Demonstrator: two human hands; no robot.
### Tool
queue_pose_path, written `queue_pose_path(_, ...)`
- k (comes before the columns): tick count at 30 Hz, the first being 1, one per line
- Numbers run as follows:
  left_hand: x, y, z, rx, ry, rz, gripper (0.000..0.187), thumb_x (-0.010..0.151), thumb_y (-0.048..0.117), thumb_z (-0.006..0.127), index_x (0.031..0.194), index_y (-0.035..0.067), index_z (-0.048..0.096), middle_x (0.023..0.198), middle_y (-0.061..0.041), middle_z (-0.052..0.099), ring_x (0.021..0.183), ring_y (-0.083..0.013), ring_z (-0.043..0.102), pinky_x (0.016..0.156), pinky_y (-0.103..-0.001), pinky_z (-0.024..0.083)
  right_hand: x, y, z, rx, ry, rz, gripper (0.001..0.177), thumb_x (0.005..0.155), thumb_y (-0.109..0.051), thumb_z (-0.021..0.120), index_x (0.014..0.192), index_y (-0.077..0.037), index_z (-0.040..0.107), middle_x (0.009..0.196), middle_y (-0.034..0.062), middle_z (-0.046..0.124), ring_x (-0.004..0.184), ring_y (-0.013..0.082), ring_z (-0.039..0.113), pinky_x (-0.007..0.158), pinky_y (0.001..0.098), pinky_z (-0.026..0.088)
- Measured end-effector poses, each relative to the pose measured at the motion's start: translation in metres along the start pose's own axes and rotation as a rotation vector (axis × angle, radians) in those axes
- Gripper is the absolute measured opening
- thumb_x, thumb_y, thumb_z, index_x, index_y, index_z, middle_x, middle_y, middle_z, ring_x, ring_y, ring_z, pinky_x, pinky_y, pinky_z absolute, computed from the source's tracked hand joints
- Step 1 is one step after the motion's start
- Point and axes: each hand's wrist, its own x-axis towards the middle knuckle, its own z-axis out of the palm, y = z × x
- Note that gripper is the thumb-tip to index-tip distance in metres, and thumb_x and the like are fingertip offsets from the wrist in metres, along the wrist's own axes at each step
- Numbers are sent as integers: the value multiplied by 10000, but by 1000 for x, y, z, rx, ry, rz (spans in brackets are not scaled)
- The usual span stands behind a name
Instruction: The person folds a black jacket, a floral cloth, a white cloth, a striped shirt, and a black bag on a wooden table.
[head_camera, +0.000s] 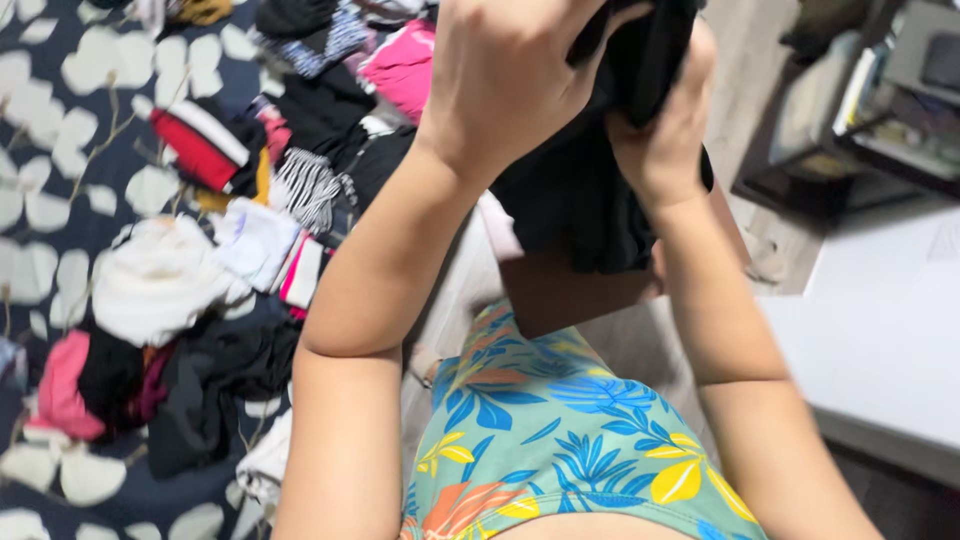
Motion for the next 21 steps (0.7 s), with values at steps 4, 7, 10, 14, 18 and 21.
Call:
queue_pose_path(4, -12, -11, 42, -231, 41, -164, 136, 931, 118, 844, 1001, 82, 732, 828, -112, 690, 691, -309, 652, 654, -392, 506, -114, 95, 9, -332, 360, 231, 516, 952, -171, 718, 1388, -53, 468, 1346, 215, 551, 1298, 397, 518, 1155, 462, 397)
queue_pose_path(7, -29, -66, 61, -416, 94, -301, 102, 943, 8, 762, 971, 7, 665, 868, -132, 709, 767, -310, 692, 732, -368, 531, -206, 134, -2, -400, 61, 648, 643, 907, 82, 450, 1503, -115, 591, 1366, 199, 636, 1170, 450, 538, 1075, 466, 427)
queue_pose_path(10, -52, -117, 99, -272, -5, -333, 190, 932, 43, 837, 933, -26, 661, 824, -148, 687, 739, -306, 642, 723, -370, 497, -239, 179, -22, -359, 76, 800, 448, 948, 32, 535, 1307, -155, 726, 1226, 150, 717, 1136, 380, 645, 970, 450, 462)
queue_pose_path(14, -81, -164, 122, -361, 67, -364, 208, 1001, 45, 844, 1117, -28, 688, 1034, -118, 736, 944, -244, 698, 887, -341, 546, -190, 225, -99, -448, 328, 429, 146, 856, 5, 715, 996, -36, 724, 1023, 153, 695, 994, 325, 663, 915, 392, 526)
queue_pose_path(18, -131, -170, 99, -670, 213, -660, 227, 1055, 15, 772, 1240, -6, 642, 1114, -70, 652, 1024, -197, 609, 968, -314, 491, -145, 194, -155, -414, 371, 343, 272, 892, 79, 620, 1139, 0, 705, 1159, 159, 660, 1154, 336, 659, 1008, 389, 534)
queue_pose_path(21, -206, -143, 66, -747, 180, -670, 248, 918, -101, 606, 1138, 8, 643, 1139, -72, 628, 1105, -188, 601, 1046, -283, 445, -169, 145, -167, -392, 253, 360, 351, 884, 106, 589, 1213, 16, 670, 1239, 191, 669, 1193, 368, 655, 1070, 407, 521)
